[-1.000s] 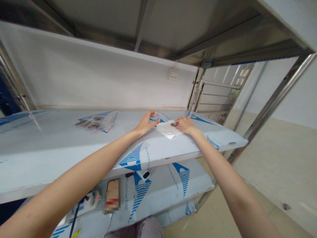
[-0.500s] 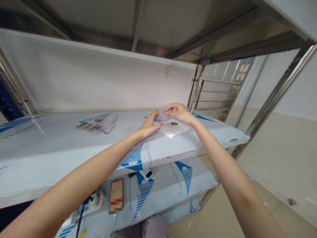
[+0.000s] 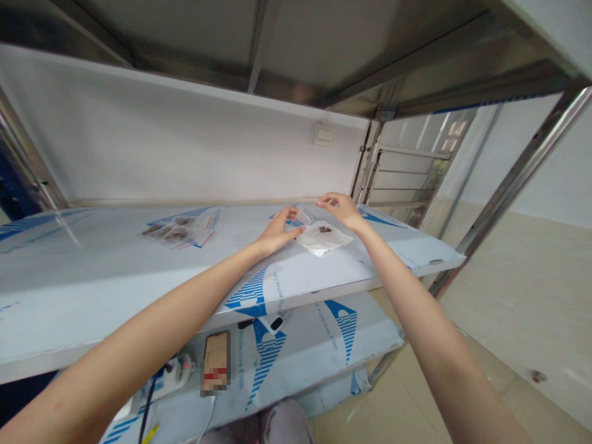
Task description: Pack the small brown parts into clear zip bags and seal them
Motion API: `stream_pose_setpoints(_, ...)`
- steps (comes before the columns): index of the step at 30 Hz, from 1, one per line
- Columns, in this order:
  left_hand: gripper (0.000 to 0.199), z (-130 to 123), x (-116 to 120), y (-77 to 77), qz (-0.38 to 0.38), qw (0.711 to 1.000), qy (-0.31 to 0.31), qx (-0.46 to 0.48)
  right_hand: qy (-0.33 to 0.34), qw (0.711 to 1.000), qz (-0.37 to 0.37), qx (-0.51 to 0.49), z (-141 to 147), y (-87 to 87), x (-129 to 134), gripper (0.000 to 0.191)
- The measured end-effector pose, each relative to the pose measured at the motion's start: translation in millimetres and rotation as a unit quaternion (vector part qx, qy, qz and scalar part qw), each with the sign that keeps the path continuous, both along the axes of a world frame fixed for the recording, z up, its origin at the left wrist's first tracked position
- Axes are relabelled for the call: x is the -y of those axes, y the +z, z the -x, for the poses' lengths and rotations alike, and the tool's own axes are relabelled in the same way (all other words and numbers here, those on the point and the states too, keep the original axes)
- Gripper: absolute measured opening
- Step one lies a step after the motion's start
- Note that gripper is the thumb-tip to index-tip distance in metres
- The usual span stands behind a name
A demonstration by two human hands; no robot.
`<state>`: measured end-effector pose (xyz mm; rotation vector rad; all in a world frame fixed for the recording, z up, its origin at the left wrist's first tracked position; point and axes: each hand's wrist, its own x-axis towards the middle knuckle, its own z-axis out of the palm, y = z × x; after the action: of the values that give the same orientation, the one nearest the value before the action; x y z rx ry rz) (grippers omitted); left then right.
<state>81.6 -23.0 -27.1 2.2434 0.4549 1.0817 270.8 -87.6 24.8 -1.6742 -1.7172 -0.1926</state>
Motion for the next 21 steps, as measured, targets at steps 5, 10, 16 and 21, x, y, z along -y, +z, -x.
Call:
stream_pose_setpoints(5, 0.042, 0.5, -1.5, -0.2, 0.005, 1.000, -0.005, 0.001, -0.142, 0.961, 0.179, 0.156, -13.8, -22.3, -6.0, 0.023)
stream_pose_setpoints(10, 0.042, 1.5, -0.2, 2.1, 0.012, 1.000, -0.001, -0.005, -0.143, 0.929, 0.225, 0.255, -10.0, -29.7, -12.7, 0.028)
stream_pose_setpoints(16, 0.043, 1.0, -4.0, 1.0, 0.010, 1.000, 0.007, -0.004, -0.128, 0.927, 0.269, 0.229, -7.0, -21.8, -17.9, 0.028)
stream_pose_setpoints(21, 0.041, 0.9, -4.8, -0.9, 0.008, 1.000, 0.010, 0.000, -0.118, 0.935, 0.260, 0.208, -7.7, -23.2, -20.5, 0.027)
